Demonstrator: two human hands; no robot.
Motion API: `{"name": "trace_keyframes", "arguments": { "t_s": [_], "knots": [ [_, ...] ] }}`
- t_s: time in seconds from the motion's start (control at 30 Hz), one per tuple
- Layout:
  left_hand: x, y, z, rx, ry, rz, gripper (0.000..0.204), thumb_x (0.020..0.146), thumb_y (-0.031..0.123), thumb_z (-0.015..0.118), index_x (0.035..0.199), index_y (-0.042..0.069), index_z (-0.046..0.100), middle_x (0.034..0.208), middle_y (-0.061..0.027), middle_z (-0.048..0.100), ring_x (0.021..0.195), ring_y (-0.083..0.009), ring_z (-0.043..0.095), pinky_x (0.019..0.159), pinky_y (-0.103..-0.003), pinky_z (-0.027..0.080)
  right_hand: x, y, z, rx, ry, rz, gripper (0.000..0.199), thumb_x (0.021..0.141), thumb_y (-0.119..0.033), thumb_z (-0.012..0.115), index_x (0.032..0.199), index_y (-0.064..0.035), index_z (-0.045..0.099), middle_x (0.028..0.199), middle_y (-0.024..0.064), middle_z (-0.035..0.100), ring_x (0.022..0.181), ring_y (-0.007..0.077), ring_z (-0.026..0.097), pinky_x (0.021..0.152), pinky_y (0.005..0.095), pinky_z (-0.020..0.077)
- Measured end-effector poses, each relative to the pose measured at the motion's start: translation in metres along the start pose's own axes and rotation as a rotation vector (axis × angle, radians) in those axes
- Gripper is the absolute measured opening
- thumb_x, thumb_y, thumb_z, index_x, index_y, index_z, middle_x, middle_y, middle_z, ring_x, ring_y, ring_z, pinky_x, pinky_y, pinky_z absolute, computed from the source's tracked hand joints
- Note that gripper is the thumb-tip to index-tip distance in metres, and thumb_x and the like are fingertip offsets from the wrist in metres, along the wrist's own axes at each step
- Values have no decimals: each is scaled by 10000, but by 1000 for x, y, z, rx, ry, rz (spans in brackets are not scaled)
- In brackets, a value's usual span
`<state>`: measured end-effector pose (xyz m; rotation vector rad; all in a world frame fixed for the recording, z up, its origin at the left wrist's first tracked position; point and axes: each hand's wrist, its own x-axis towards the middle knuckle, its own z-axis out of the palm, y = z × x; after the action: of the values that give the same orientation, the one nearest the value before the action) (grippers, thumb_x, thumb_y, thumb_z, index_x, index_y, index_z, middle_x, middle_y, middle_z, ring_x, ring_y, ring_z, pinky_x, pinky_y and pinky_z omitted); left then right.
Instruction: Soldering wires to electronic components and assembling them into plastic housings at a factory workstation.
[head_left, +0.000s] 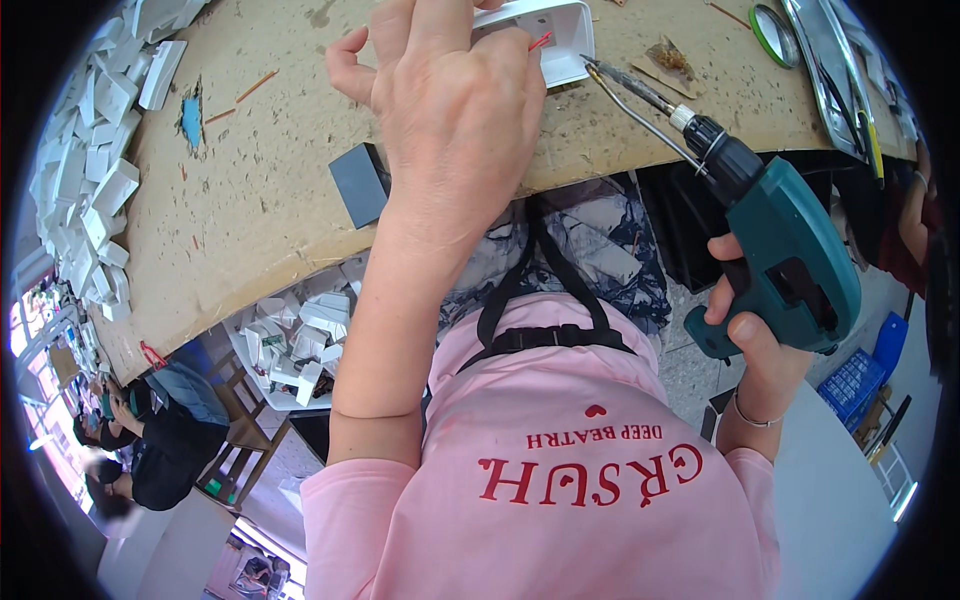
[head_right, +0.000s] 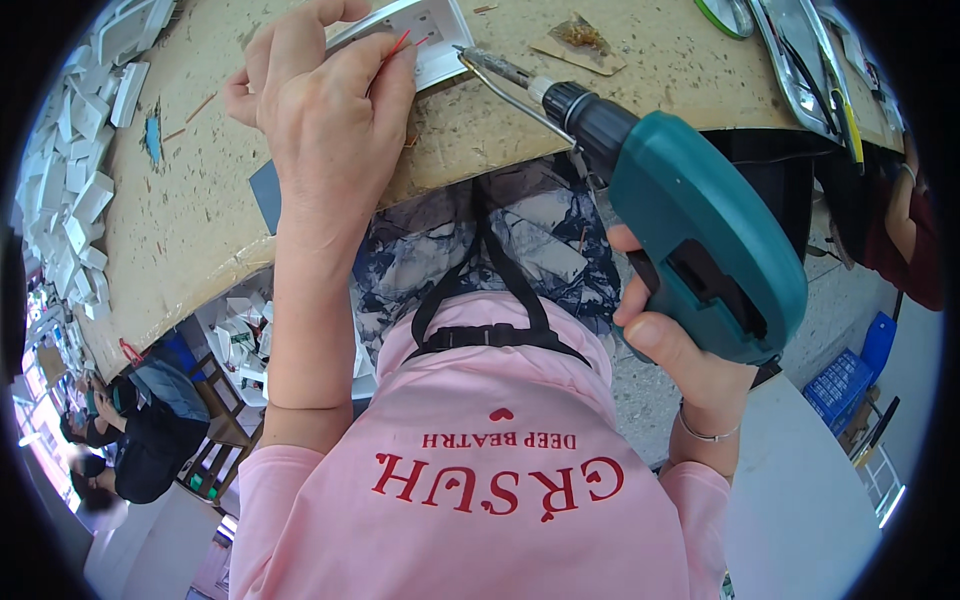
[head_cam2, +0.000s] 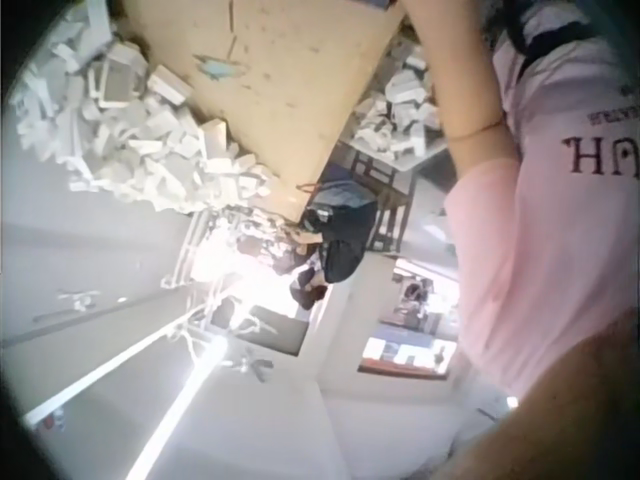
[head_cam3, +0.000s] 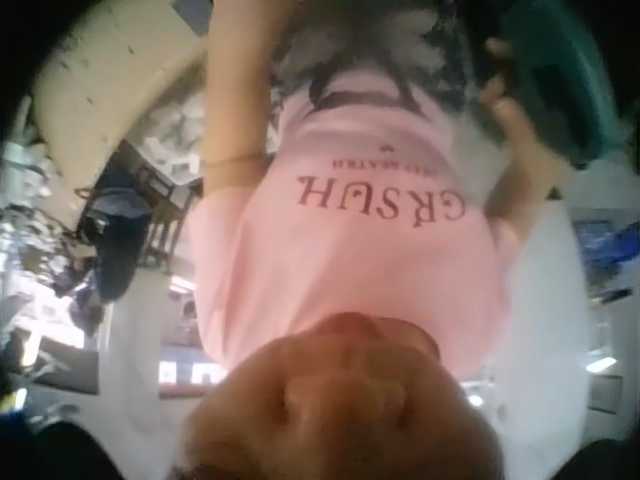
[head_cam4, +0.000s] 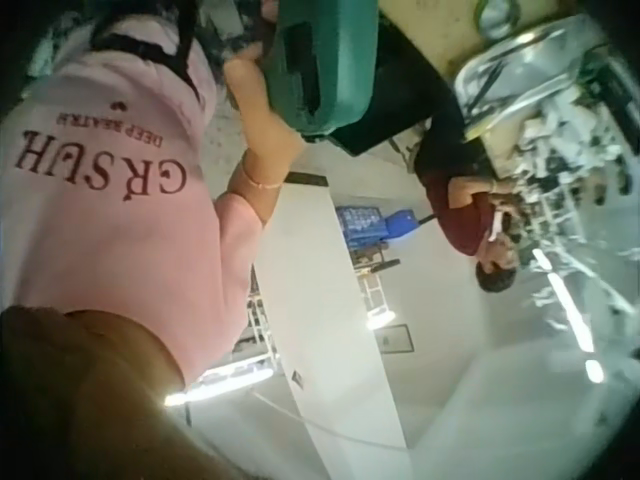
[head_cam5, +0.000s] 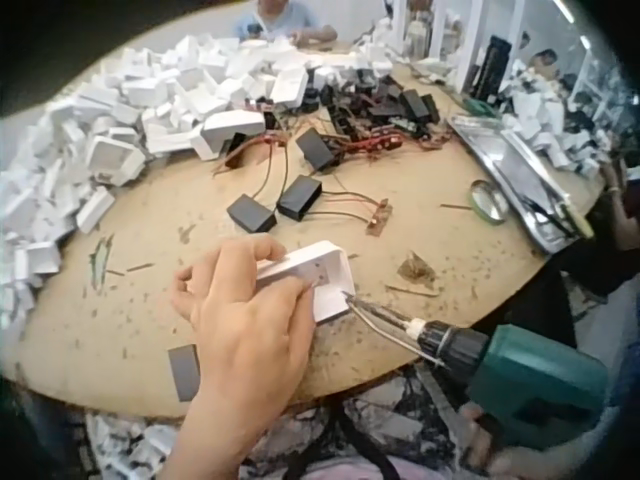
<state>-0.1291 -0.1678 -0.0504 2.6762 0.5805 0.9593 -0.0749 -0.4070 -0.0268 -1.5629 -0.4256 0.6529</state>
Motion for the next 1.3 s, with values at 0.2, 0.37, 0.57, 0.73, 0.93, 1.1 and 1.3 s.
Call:
{"name": "trace_keyframes", "arguments": {
  "t_s": [0.2,0.37,0.57,0.73,0.93,1.1,1.3],
  "knots": [
    [-1,-3,4,36,21,25,35,689,85,642,710,75,616,946,-45,529,909,-242,475,823,-467,274,8,3,5,-4,-33,-21,643,689,-109,751,1231,49,445,1080,200,585,671,142,584,587,242,483],
    [0,-2,4,50,18,14,38,684,81,639,709,70,613,944,-44,529,909,-242,475,824,-463,278,13,4,7,-42,-82,6,593,705,-88,728,1216,52,461,1092,184,585,681,132,579,605,246,489],
    [0,-1,6,48,26,6,42,681,79,636,688,62,598,929,-41,525,905,-243,475,823,-466,282,18,8,12,-10,-90,-2,543,715,-53,711,1194,59,480,1093,171,587,701,125,575,617,245,492],
    [2,0,7,57,9,-9,49,681,80,625,673,50,588,926,-57,520,905,-250,472,824,-470,283,20,10,12,-26,-104,-15,517,719,-41,709,1179,57,495,1082,158,592,695,118,565,617,239,482],
    [2,1,6,53,-15,-24,55,678,83,621,668,47,581,927,-62,515,902,-250,470,813,-463,284,21,11,12,-45,-91,-43,475,723,-32,707,1149,47,512,1019,127,604,698,109,544,617,226,457],
    [2,3,4,57,-17,-39,52,676,82,621,671,51,579,921,-61,512,889,-250,471,801,-457,286,22,9,14,-49,-79,-13,438,720,-26,712,1113,35,527,960,99,599,709,106,537,629,221,451],
    [3,2,5,32,-35,-34,53,677,81,620,682,49,577,916,-63,509,871,-255,476,785,-453,290,23,9,15,-67,-78,7,402,713,-33,724,1071,23,551,931,80,594,718,106,533,640,225,447]
  ]
}}
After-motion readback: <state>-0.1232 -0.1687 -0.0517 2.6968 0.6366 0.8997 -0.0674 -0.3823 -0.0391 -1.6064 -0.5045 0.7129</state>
